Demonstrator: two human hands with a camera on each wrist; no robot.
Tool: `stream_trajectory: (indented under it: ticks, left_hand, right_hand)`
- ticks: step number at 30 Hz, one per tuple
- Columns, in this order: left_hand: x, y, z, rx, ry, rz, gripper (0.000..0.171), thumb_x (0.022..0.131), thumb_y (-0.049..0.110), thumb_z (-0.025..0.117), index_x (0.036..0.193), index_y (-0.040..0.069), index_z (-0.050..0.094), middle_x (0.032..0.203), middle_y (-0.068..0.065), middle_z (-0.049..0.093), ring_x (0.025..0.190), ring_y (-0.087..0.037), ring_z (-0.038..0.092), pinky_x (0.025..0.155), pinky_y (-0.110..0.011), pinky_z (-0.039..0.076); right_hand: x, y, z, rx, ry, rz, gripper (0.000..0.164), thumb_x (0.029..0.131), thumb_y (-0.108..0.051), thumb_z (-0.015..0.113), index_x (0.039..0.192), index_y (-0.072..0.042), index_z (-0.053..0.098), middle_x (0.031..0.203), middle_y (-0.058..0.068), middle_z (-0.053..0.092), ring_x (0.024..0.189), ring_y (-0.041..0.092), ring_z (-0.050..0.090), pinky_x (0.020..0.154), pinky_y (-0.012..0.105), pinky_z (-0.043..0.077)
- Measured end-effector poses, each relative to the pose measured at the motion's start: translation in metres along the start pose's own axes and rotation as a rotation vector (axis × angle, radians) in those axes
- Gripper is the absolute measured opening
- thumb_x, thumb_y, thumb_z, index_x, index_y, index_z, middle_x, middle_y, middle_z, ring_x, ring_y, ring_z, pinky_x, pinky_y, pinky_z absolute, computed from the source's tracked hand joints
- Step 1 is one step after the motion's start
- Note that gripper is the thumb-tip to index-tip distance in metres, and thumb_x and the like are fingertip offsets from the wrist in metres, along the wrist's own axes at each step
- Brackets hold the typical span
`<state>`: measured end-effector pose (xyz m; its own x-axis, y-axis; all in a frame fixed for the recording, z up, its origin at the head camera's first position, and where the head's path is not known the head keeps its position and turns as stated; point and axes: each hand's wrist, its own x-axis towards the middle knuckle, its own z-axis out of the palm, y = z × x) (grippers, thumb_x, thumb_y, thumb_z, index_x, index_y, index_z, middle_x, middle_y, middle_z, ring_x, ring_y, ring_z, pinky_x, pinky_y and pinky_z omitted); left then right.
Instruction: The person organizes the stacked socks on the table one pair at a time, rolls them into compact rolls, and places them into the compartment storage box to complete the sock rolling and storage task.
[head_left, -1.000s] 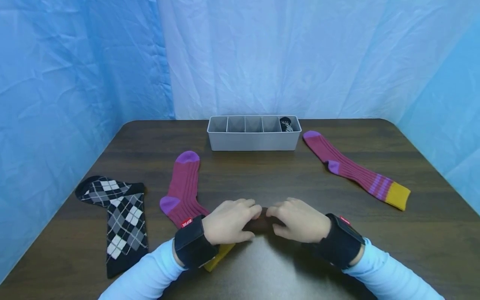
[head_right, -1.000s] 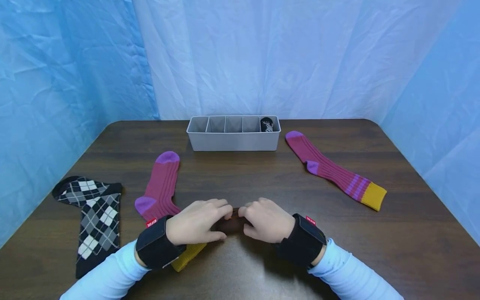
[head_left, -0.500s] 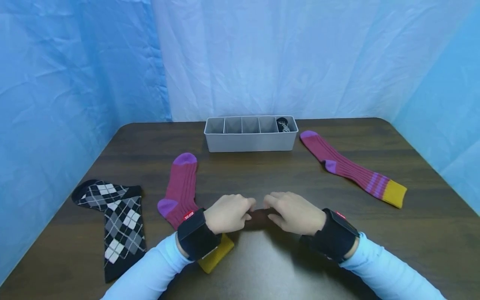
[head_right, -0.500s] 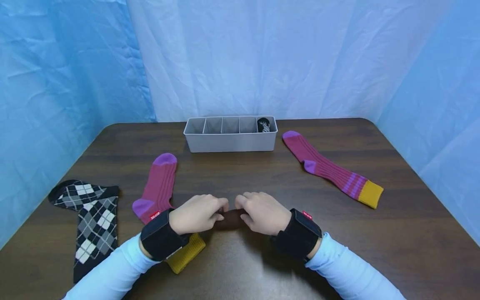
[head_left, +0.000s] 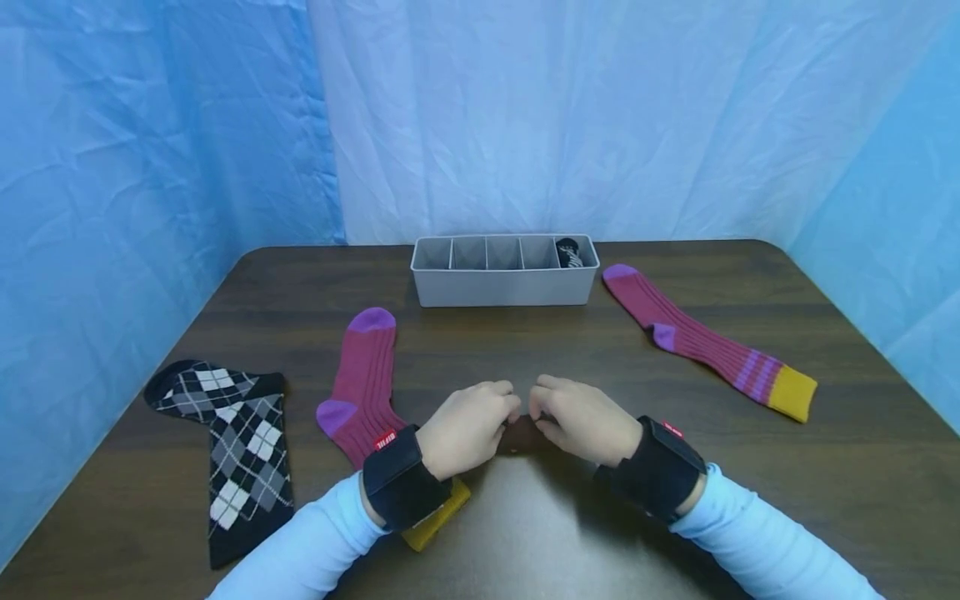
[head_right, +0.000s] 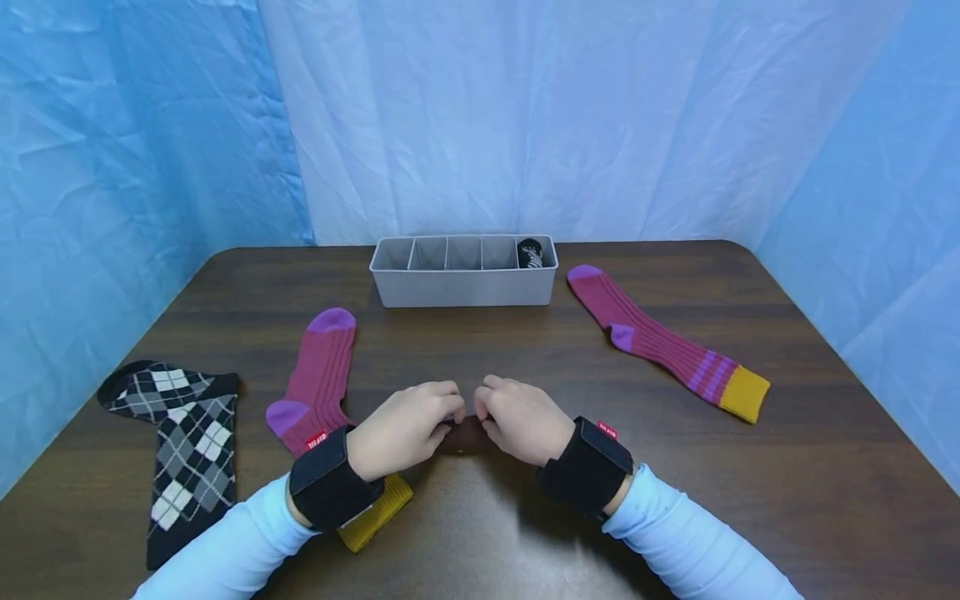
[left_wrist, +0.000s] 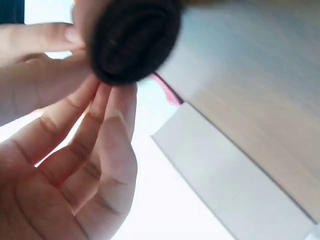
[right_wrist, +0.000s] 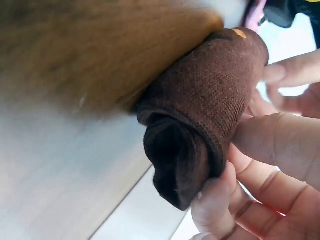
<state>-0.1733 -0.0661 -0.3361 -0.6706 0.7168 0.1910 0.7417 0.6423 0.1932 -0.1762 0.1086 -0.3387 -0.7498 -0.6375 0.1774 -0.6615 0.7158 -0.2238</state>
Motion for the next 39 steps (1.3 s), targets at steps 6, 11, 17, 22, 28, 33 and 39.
stream_trajectory:
  ticks: [6, 11, 17, 22, 28, 33, 39]
  left_hand:
    - [-0.004, 0.010, -0.002, 0.078, 0.002, 0.034, 0.012, 0.071, 0.007, 0.064, 0.083, 0.010, 0.064, 0.075, 0.001, 0.052, 0.066, -0.008, 0.048, 0.056, -0.016, 0.041]
    - [-0.002, 0.010, 0.000, 0.080, -0.028, 0.002, 0.018, 0.067, 0.015, 0.070, 0.083, 0.009, 0.064, 0.077, 0.001, 0.052, 0.067, -0.008, 0.048, 0.057, -0.017, 0.041]
    - [0.000, 0.007, 0.003, 0.138, -0.007, 0.002, 0.015, 0.067, 0.011, 0.069, 0.079, 0.009, 0.061, 0.073, 0.002, 0.049, 0.064, -0.008, 0.046, 0.056, -0.017, 0.040]
    - [0.002, 0.005, 0.008, 0.211, 0.046, -0.010, 0.012, 0.069, 0.010, 0.067, 0.080, 0.009, 0.063, 0.075, 0.000, 0.052, 0.068, -0.010, 0.048, 0.057, -0.018, 0.044]
    - [0.006, 0.000, 0.012, 0.257, 0.015, -0.009, 0.011, 0.068, 0.003, 0.064, 0.078, 0.009, 0.065, 0.076, -0.004, 0.058, 0.071, -0.015, 0.053, 0.062, -0.024, 0.046]
    - [0.007, -0.007, 0.010, 0.130, -0.032, 0.001, 0.014, 0.063, -0.001, 0.063, 0.074, 0.007, 0.061, 0.069, -0.002, 0.058, 0.067, -0.014, 0.053, 0.061, -0.025, 0.044]
    - [0.009, -0.017, 0.006, -0.098, -0.101, -0.072, 0.018, 0.066, 0.003, 0.064, 0.081, 0.008, 0.056, 0.069, 0.002, 0.054, 0.062, -0.008, 0.045, 0.057, -0.018, 0.038]
  right_hand:
    - [0.002, 0.001, 0.001, -0.020, 0.033, 0.015, 0.010, 0.071, -0.006, 0.064, 0.072, -0.011, 0.055, 0.071, -0.004, 0.050, 0.060, 0.005, 0.044, 0.055, 0.017, 0.039]
    - [0.003, 0.002, 0.001, -0.038, 0.067, -0.004, 0.010, 0.071, -0.007, 0.065, 0.073, -0.013, 0.058, 0.072, -0.005, 0.049, 0.063, 0.005, 0.044, 0.057, 0.018, 0.040]
    - [0.001, -0.008, -0.001, -0.065, 0.065, -0.059, 0.011, 0.071, -0.013, 0.065, 0.080, -0.010, 0.060, 0.073, -0.003, 0.051, 0.065, 0.007, 0.044, 0.059, 0.021, 0.042]
    - [0.004, -0.016, 0.000, -0.144, -0.002, -0.025, 0.032, 0.064, -0.026, 0.072, 0.087, -0.008, 0.060, 0.077, -0.001, 0.054, 0.070, 0.009, 0.047, 0.063, 0.024, 0.044]
    - [0.011, -0.016, 0.008, -0.190, -0.057, 0.020, 0.031, 0.061, -0.022, 0.075, 0.082, -0.006, 0.060, 0.073, -0.001, 0.053, 0.067, 0.012, 0.049, 0.060, 0.026, 0.044]
    - [0.015, -0.013, 0.011, -0.146, -0.103, 0.051, 0.025, 0.062, -0.017, 0.074, 0.081, -0.005, 0.061, 0.073, 0.001, 0.057, 0.066, 0.013, 0.054, 0.059, 0.027, 0.044]
    - [0.020, -0.008, 0.007, -0.071, -0.130, 0.024, 0.023, 0.061, -0.012, 0.071, 0.081, -0.008, 0.062, 0.072, -0.001, 0.061, 0.059, 0.006, 0.048, 0.054, 0.023, 0.041]
